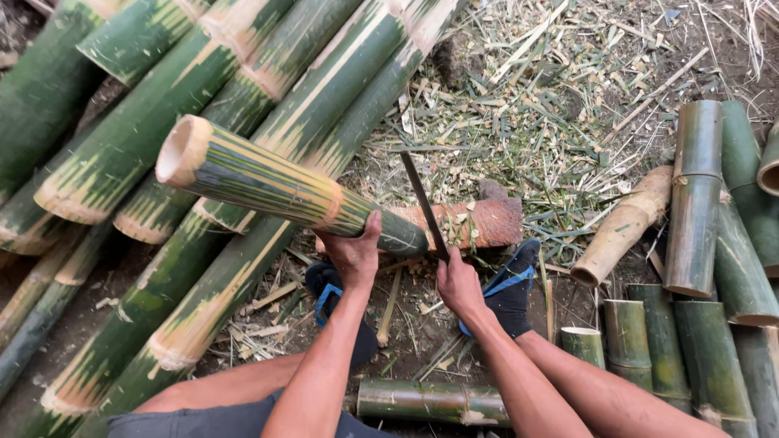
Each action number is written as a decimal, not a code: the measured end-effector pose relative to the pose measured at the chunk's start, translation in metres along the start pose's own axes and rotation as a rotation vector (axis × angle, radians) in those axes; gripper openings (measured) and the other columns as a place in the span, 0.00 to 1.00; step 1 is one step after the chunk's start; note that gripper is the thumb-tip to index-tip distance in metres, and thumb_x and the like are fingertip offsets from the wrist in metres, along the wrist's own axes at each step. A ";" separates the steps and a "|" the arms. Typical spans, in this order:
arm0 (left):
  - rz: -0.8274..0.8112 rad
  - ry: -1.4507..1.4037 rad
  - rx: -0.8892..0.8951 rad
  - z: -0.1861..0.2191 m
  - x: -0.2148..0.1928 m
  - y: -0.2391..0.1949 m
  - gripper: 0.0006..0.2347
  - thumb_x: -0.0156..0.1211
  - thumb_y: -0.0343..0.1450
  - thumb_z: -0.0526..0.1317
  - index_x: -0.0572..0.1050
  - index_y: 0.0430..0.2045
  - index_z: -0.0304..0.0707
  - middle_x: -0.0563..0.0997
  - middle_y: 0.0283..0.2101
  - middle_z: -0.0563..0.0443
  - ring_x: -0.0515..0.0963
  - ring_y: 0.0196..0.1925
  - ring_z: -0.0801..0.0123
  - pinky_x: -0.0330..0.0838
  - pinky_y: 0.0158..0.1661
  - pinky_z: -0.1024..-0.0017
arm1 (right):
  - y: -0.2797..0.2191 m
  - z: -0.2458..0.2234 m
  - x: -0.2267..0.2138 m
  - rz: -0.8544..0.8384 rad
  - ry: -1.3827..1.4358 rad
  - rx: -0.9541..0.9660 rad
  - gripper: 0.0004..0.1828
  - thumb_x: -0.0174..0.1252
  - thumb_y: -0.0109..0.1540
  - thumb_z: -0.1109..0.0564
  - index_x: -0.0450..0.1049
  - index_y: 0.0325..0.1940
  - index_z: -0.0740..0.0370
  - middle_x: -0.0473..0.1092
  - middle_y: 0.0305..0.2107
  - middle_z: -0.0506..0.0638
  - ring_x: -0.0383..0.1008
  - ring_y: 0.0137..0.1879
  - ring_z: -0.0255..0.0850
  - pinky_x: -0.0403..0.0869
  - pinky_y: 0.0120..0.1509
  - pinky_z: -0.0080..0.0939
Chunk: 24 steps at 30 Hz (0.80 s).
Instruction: The person sits on the ground and uses a long metal file to smooth the inner and outer edges of a bamboo segment. They rotate the bamboo and file the rim repeatedly, then place the finished piece aside and pick up another segment to repeat the process.
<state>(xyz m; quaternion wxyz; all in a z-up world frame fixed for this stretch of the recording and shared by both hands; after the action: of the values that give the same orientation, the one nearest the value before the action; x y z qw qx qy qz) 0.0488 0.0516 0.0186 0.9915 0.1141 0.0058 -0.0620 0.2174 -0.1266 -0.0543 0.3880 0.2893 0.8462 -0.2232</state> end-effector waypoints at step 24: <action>-0.110 -0.063 -0.053 -0.031 -0.016 0.008 0.35 0.73 0.67 0.48 0.58 0.63 0.34 0.69 0.55 0.43 0.73 0.55 0.61 0.70 0.58 0.59 | -0.002 -0.012 -0.007 -0.004 0.316 0.044 0.10 0.47 0.69 0.53 0.62 0.45 0.63 0.73 0.21 0.63 0.78 0.25 0.57 0.73 0.27 0.59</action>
<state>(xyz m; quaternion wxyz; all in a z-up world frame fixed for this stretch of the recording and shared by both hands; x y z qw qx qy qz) 0.0337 0.0686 -0.0096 0.9890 0.0851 -0.0176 -0.1200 0.2140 -0.1231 -0.0414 0.2431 0.3274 0.8922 -0.1943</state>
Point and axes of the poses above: each hand's wrist, its own y-axis towards the middle knuckle, its own x-axis out of the palm, z = x × y, the point moved 8 cm from there along y, towards the middle knuckle
